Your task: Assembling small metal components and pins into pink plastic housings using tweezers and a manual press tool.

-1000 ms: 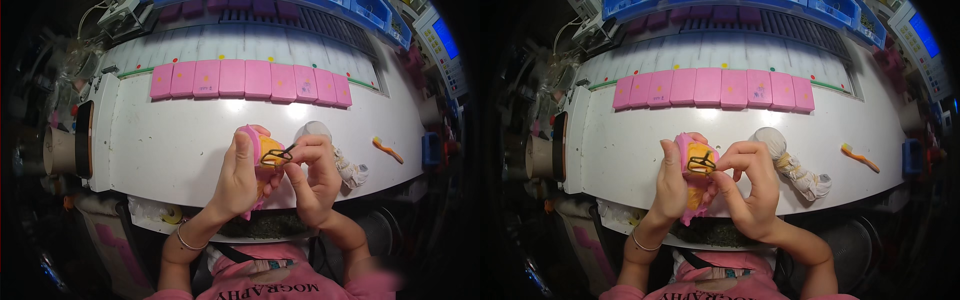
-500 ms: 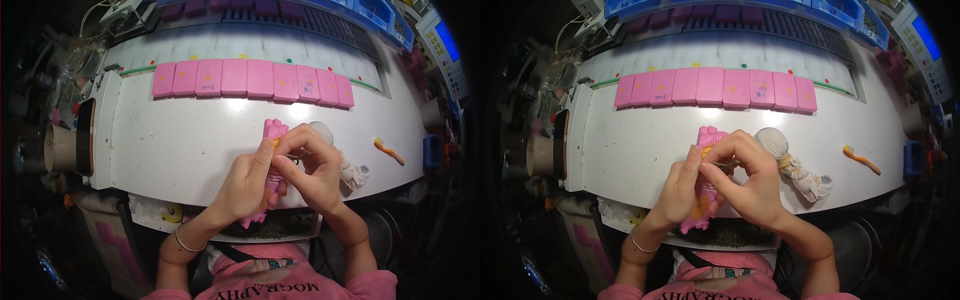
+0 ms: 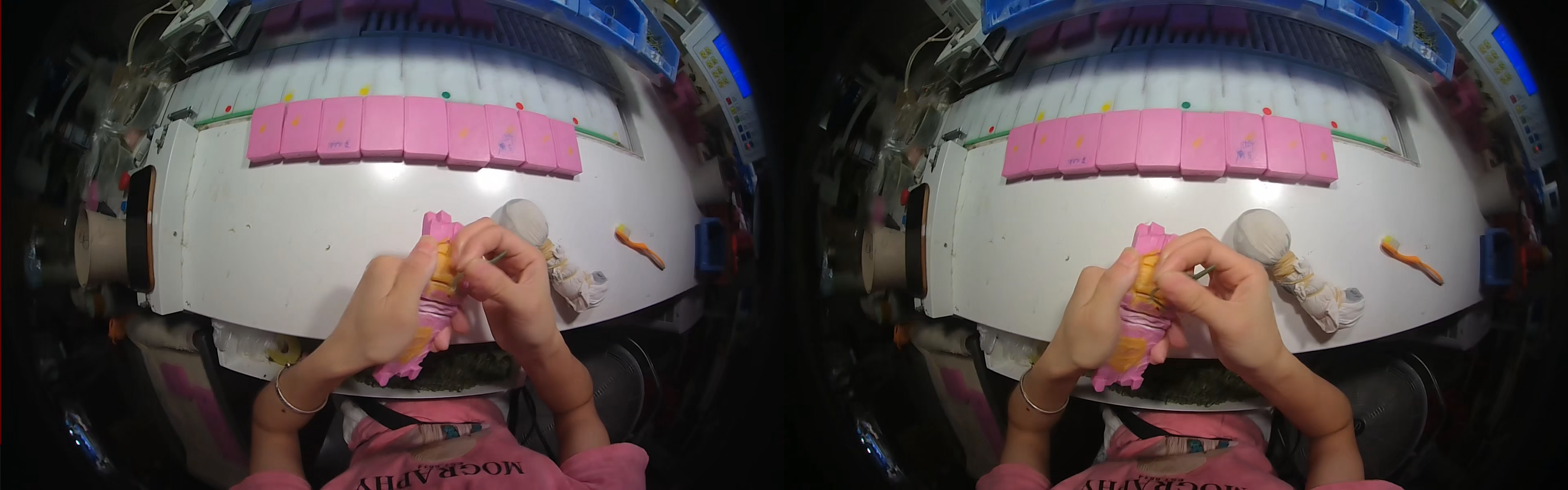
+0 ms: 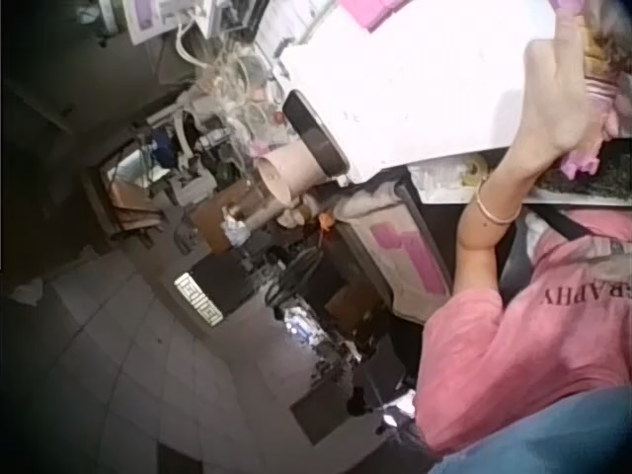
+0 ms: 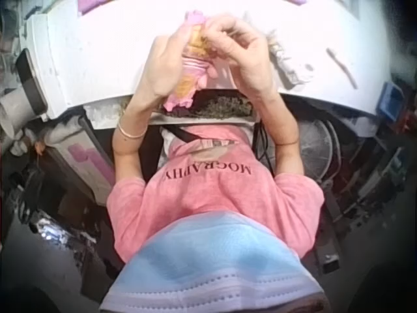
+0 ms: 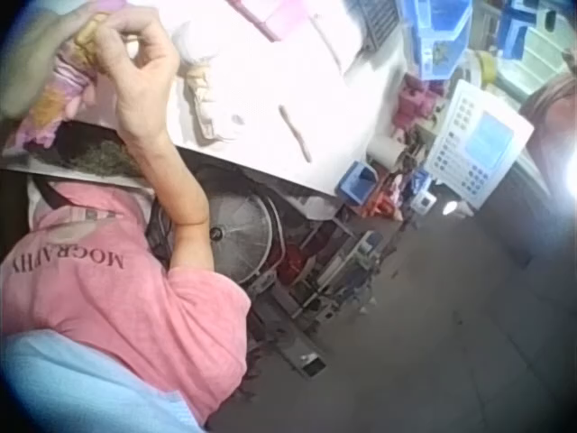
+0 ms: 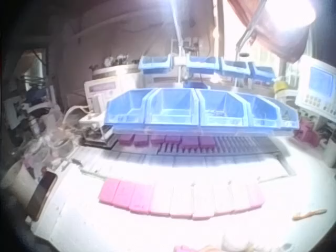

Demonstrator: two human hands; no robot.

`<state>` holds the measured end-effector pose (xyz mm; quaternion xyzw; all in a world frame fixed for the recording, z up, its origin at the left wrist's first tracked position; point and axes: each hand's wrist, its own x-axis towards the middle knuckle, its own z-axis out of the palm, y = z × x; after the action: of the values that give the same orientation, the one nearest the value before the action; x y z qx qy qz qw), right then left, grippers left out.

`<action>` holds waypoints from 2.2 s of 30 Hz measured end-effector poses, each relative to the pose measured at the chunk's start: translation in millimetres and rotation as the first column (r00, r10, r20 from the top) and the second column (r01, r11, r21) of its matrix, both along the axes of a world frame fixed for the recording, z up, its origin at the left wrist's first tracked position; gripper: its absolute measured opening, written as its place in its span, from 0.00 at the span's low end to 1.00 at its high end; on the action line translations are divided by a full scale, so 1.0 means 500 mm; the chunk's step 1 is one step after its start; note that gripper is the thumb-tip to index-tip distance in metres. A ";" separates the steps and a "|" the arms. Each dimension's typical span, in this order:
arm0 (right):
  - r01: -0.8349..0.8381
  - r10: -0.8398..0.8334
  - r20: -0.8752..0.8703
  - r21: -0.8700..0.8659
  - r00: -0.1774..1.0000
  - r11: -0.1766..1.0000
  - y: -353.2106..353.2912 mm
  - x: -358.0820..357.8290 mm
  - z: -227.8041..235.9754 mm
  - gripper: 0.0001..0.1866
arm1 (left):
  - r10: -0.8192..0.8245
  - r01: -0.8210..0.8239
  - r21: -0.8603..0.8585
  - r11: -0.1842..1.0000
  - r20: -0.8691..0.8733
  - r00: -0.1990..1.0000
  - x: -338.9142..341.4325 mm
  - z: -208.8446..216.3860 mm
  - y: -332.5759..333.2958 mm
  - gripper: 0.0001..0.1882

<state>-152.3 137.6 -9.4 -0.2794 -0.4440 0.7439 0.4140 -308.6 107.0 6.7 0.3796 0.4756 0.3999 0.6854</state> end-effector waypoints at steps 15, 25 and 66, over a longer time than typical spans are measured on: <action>0.214 -0.270 0.257 0.227 0.928 0.950 -0.033 -0.003 0.016 0.10 | 0.311 -0.288 0.338 0.896 -0.014 0.950 0.042 -0.035 -0.039 0.06; -0.007 -0.555 0.399 0.816 0.730 0.578 -0.049 0.040 0.028 0.13 | 0.265 -0.245 0.301 0.922 -0.028 0.964 0.036 -0.030 -0.046 0.05; -0.161 -0.077 0.501 0.413 0.862 0.896 0.150 0.137 0.139 0.12 | 0.526 -0.413 -0.326 0.851 0.524 0.670 0.080 -0.076 0.048 0.34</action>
<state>-83.6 212.7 60.1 -0.3531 -0.6996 0.5332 0.3188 -268.6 130.9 -31.3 0.0352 0.3517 0.6165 0.7035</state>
